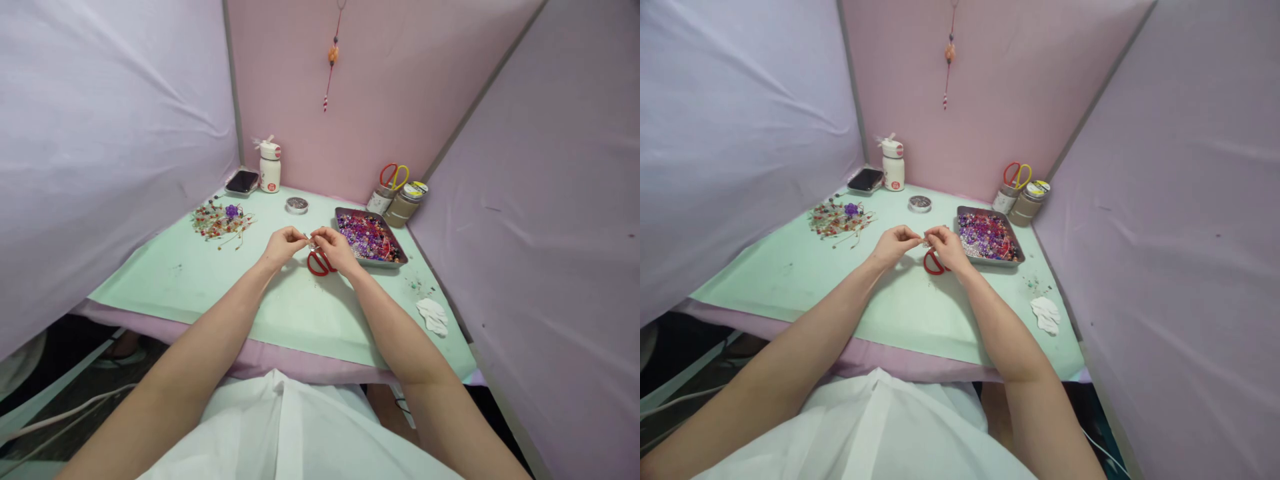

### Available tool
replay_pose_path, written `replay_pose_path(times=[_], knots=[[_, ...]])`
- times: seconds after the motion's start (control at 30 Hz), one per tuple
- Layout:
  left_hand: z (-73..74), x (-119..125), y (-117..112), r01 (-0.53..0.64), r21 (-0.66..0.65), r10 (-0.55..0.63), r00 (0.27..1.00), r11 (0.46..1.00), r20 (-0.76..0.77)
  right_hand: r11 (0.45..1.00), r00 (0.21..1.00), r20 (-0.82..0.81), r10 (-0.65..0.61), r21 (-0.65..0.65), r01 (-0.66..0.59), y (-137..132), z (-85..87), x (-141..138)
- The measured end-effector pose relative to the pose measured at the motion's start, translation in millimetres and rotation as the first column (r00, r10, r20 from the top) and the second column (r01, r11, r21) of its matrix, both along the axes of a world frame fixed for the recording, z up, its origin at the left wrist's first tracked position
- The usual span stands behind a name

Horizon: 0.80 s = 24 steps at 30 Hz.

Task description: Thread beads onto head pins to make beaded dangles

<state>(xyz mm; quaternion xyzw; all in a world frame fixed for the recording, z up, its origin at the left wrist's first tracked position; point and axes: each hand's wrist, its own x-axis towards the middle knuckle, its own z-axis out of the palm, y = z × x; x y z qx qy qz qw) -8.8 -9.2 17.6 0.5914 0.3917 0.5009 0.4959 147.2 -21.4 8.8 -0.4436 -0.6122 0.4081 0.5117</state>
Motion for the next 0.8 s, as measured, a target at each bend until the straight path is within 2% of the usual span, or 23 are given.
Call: replay_pose_path(times=[0.13, 0.33, 0.53, 0.8], knots=[[-3.2, 1, 1, 0.000, 0.120, 0.006, 0.999, 0.993, -0.050, 0.990, 0.993, -0.118, 0.030, -0.133, -0.046, -2, 1.4, -1], [-1.1, 1, -5, -0.010, 0.267, 0.054, 0.986, 0.964, -0.155, 0.969, 0.971, -0.234, 0.049, -0.224, -0.103, -4, 5.0, 0], [0.1, 0, -6, -0.003, 0.348, 0.088, 0.970, 0.938, -0.229, 0.932, 0.953, -0.284, 0.106, -0.305, -0.195, -5, 9.0, 3], [-1.4, -1, -6, 0.015, 0.422, 0.082, 0.974, 0.907, -0.211, 0.897, 0.926, -0.352, 0.140, -0.351, -0.269, -6, 11.1, 7]])
